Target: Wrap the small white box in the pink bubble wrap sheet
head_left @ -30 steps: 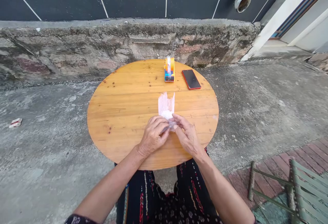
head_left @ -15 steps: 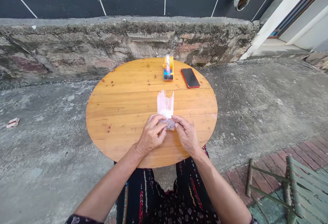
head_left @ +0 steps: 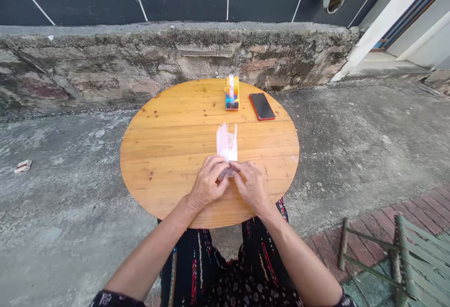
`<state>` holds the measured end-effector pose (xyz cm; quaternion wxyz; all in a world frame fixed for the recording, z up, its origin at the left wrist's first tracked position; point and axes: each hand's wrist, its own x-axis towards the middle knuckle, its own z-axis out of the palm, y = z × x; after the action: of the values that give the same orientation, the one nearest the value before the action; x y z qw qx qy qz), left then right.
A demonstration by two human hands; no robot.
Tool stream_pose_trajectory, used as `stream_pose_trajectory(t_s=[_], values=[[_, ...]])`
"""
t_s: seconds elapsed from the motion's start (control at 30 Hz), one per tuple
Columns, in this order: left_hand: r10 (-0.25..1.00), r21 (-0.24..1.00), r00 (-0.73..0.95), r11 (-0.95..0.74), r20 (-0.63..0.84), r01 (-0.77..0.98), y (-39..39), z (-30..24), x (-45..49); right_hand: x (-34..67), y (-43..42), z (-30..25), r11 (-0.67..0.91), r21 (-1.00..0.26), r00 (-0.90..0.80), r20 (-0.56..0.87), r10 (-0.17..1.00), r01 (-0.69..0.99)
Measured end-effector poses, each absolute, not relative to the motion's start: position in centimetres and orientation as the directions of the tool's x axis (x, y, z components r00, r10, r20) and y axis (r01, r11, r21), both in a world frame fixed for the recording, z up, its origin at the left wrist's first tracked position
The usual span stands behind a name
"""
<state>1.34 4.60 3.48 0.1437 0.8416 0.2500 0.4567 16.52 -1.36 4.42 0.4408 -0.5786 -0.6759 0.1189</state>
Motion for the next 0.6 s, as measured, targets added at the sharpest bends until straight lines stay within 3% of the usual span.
stream_pose_trajectory(t_s=[0.1,0.2,0.5,0.6], values=[[0.568,0.509,0.456,-0.821,0.685,0.258,4.5,3.6,1.2,16.3,-1.6,4.1,0.315,-0.524,-0.009,0.505,0.863,0.792],[0.586,0.535,0.443,-0.808,0.679,0.247,4.5,3.7,1.3,16.2,-1.8,3.9,0.321,-0.454,-0.032,0.537,0.843,0.831],[0.678,0.613,0.412,-0.732,0.609,0.299,4.3,4.3,1.8,16.0,-1.8,4.1,0.283,-0.458,-0.019,0.500,0.866,0.843],[0.726,0.634,0.418,-0.684,0.546,0.360,3.9,4.6,2.0,16.5,-2.3,4.0,0.322,-0.518,-0.035,0.488,0.872,0.792]])
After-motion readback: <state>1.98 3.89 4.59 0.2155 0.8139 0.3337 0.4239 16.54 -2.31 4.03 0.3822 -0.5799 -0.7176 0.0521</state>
